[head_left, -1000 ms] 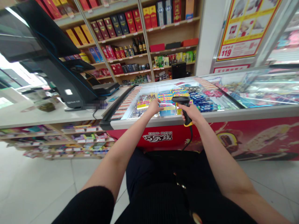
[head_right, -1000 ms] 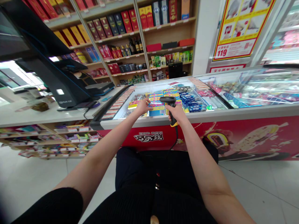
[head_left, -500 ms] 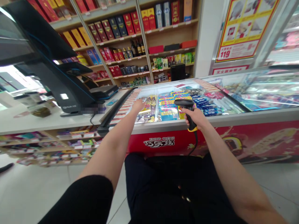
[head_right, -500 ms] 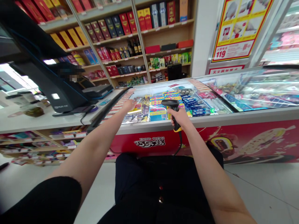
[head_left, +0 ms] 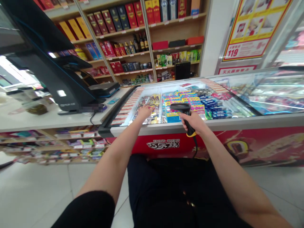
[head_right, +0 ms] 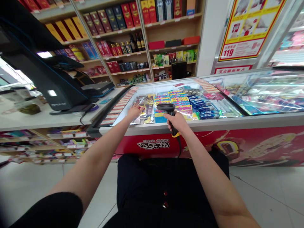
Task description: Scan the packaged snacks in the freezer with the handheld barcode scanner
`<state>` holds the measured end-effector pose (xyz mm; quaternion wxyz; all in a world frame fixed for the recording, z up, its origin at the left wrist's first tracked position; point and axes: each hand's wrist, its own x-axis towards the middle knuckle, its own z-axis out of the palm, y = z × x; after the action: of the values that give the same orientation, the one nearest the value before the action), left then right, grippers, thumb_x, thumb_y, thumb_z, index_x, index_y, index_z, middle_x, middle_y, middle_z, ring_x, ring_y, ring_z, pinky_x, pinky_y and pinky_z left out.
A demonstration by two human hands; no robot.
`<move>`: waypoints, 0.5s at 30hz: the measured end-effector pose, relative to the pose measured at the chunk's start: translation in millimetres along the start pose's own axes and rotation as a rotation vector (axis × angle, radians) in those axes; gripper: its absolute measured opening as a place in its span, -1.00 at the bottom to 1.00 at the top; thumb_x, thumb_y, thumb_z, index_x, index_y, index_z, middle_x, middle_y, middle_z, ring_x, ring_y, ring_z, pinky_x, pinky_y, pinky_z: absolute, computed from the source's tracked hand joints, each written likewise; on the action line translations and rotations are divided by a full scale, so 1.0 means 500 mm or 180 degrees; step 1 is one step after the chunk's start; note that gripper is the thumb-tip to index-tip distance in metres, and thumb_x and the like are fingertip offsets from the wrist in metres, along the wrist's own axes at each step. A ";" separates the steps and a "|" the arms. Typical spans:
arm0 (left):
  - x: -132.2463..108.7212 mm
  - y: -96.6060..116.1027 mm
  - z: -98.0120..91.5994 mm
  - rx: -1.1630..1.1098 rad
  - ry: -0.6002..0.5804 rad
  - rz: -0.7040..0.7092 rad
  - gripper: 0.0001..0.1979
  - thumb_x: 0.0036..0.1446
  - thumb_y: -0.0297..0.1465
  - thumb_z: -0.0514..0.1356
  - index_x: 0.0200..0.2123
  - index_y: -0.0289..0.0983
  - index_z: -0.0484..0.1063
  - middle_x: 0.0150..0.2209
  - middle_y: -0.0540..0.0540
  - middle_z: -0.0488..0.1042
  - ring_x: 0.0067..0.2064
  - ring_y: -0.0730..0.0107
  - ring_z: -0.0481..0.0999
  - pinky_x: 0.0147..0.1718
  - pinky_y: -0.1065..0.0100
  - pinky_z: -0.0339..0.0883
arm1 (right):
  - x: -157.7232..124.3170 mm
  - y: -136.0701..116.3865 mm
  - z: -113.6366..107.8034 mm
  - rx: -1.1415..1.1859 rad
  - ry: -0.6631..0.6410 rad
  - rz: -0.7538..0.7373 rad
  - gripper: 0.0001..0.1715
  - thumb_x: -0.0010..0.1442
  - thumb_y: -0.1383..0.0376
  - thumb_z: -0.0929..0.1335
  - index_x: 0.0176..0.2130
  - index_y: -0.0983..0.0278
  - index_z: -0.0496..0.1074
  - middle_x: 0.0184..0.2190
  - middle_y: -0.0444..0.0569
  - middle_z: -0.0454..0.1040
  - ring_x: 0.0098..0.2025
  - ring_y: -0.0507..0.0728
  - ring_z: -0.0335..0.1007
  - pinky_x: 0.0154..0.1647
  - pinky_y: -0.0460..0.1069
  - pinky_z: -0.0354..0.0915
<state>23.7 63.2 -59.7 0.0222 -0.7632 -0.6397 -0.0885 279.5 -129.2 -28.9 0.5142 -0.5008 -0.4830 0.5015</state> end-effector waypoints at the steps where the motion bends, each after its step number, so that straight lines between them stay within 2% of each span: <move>1: -0.011 0.002 -0.001 0.0076 -0.0029 0.0144 -0.54 0.37 -0.15 -0.07 0.17 -0.11 0.44 0.22 -0.22 0.41 0.29 -0.11 0.27 0.21 -0.05 0.11 | -0.002 0.000 0.009 -0.0023 -0.0067 0.0017 -0.68 0.15 0.20 0.45 -0.47 0.25 0.29 -0.67 -0.17 0.35 -0.72 -0.02 0.24 -0.78 -0.12 0.22; 3: -0.029 0.006 -0.007 0.0083 -0.0058 0.0234 -0.56 0.37 -0.17 -0.04 0.13 -0.14 0.47 0.17 -0.24 0.46 0.27 -0.09 0.30 0.21 0.00 0.13 | -0.006 -0.001 0.026 -0.0059 -0.0150 0.0063 -0.69 0.17 0.22 0.44 -0.47 0.25 0.28 -0.69 -0.17 0.34 -0.73 -0.02 0.23 -0.78 -0.13 0.21; 5: -0.042 0.007 -0.021 -0.0103 -0.0110 0.0047 -0.55 0.33 -0.11 0.03 0.08 -0.22 0.50 0.13 -0.28 0.49 0.25 -0.07 0.35 0.19 0.09 0.17 | -0.011 -0.004 0.041 -0.0078 -0.0173 0.0103 -0.71 0.18 0.24 0.43 -0.46 0.25 0.28 -0.69 -0.17 0.34 -0.73 -0.02 0.23 -0.77 -0.13 0.21; 8: -0.056 -0.003 -0.053 -0.0439 -0.0406 -0.0314 -0.43 0.06 0.02 0.29 -0.05 -0.33 0.53 0.03 -0.36 0.55 0.18 -0.12 0.44 0.11 0.20 0.27 | -0.015 -0.010 0.058 -0.0132 -0.0220 0.0075 -0.72 0.21 0.26 0.41 -0.46 0.25 0.29 -0.69 -0.17 0.34 -0.73 -0.03 0.23 -0.77 -0.13 0.20; 11: -0.071 -0.025 -0.084 -0.0738 -0.0589 -0.0355 -0.41 -0.32 -0.11 0.51 -0.21 -0.32 0.54 -0.11 -0.34 0.60 0.10 -0.16 0.50 0.04 0.23 0.33 | -0.015 -0.012 0.071 -0.0174 -0.0272 0.0055 -0.70 0.22 0.28 0.40 -0.48 0.25 0.28 -0.70 -0.16 0.34 -0.74 -0.03 0.21 -0.77 -0.12 0.20; 15: -0.097 -0.049 -0.103 -0.1105 -0.0490 -0.0445 -0.42 -0.53 -0.33 0.56 -0.32 -0.27 0.48 -0.18 -0.28 0.60 0.08 -0.18 0.51 0.01 0.19 0.37 | -0.010 -0.006 0.088 -0.0187 -0.0291 0.0118 -0.69 0.21 0.28 0.42 -0.49 0.25 0.28 -0.69 -0.17 0.34 -0.73 -0.02 0.23 -0.77 -0.11 0.21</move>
<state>-14.1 12.9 -18.7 -0.1649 -0.7138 -0.6660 -0.1402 235.5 -132.8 -24.2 0.4672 -0.5011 -0.5112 0.5190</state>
